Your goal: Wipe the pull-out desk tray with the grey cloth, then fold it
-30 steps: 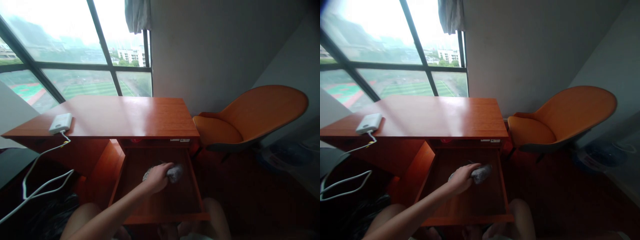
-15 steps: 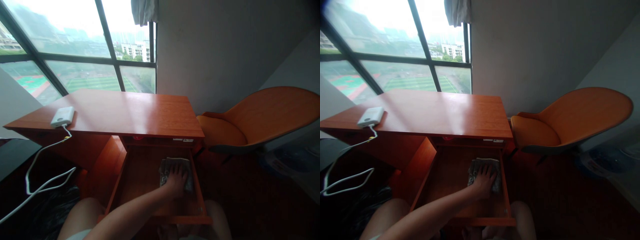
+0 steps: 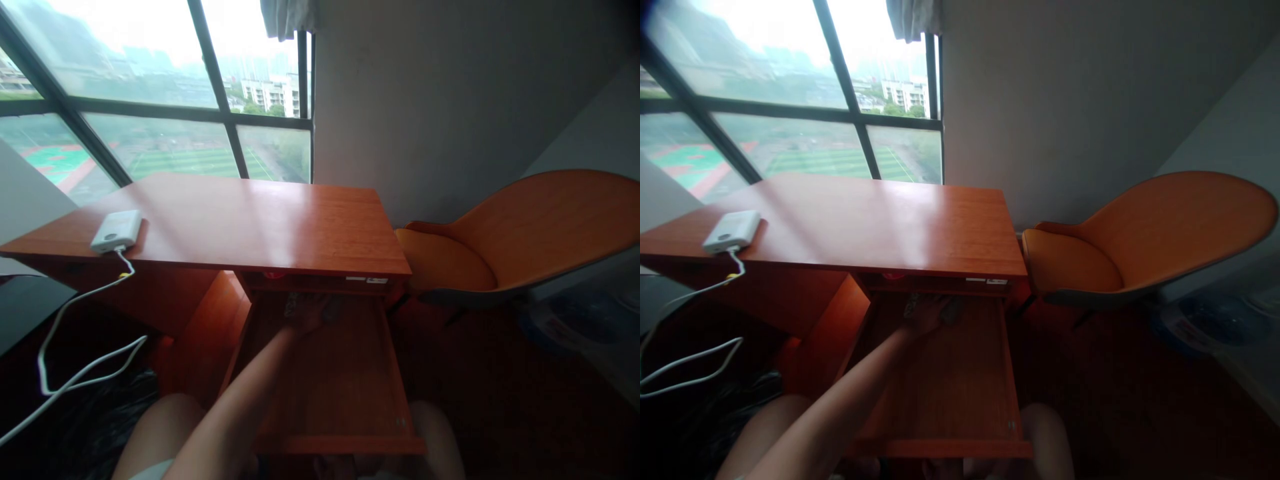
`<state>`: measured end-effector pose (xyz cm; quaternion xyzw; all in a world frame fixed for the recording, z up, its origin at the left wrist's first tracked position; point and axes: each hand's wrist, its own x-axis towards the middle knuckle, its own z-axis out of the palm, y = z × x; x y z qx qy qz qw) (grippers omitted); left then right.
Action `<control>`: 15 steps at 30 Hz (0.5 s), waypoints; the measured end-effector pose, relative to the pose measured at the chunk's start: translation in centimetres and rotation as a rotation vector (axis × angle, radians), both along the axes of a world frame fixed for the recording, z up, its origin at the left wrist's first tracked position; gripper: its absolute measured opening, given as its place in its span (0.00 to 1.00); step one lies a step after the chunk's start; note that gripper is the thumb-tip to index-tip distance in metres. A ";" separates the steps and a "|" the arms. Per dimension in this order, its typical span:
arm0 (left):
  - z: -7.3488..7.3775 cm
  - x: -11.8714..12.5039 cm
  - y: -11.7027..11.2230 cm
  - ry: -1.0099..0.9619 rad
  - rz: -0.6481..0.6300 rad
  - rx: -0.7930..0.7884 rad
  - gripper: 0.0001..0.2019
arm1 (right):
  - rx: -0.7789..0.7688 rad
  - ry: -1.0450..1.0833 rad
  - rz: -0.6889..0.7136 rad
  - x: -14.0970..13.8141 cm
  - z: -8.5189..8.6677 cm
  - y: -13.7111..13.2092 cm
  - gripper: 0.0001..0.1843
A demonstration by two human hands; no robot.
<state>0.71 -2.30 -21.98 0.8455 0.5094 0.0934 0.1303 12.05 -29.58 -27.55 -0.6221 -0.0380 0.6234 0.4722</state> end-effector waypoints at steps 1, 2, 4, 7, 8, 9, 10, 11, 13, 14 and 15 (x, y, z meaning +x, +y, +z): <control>0.0 -1.6 -0.2 0.021 0.012 0.018 0.39 | -0.009 0.006 -0.008 0.0 -0.1 0.0 0.13; -0.1 -3.1 -0.4 0.044 0.035 0.041 0.39 | -0.019 0.012 -0.017 0.0 -0.1 0.1 0.13; -0.2 -6.0 -0.7 0.088 0.108 0.069 0.39 | -0.035 0.025 -0.030 -0.1 -0.3 0.1 0.14; -0.3 -8.3 -1.1 0.129 0.156 0.056 0.38 | -0.053 0.046 -0.047 -0.3 -0.5 0.2 0.13; -0.3 -8.3 -1.2 0.141 0.162 0.049 0.38 | -0.055 0.052 -0.052 -0.4 -0.5 0.2 0.13; -0.3 -7.9 -1.3 0.153 0.173 0.043 0.38 | -0.056 0.057 -0.057 -0.4 -0.5 0.2 0.13; -0.4 -7.2 -1.4 0.164 0.189 0.037 0.38 | -0.056 0.061 -0.062 -0.5 -0.5 0.2 0.13; -0.4 -6.1 -1.6 0.171 0.208 0.030 0.37 | -0.055 0.065 -0.067 -0.5 -0.5 0.2 0.13; -0.7 -3.1 -1.8 0.171 0.232 0.016 0.36 | -0.050 0.069 -0.076 -0.5 -0.5 0.2 0.14; -0.9 -1.4 -2.0 0.163 0.229 0.010 0.35 | -0.046 0.069 -0.080 -0.5 -0.5 0.2 0.14; -1.1 0.4 -2.2 0.154 0.215 0.008 0.35 | -0.043 0.069 -0.083 -0.5 -0.5 0.2 0.14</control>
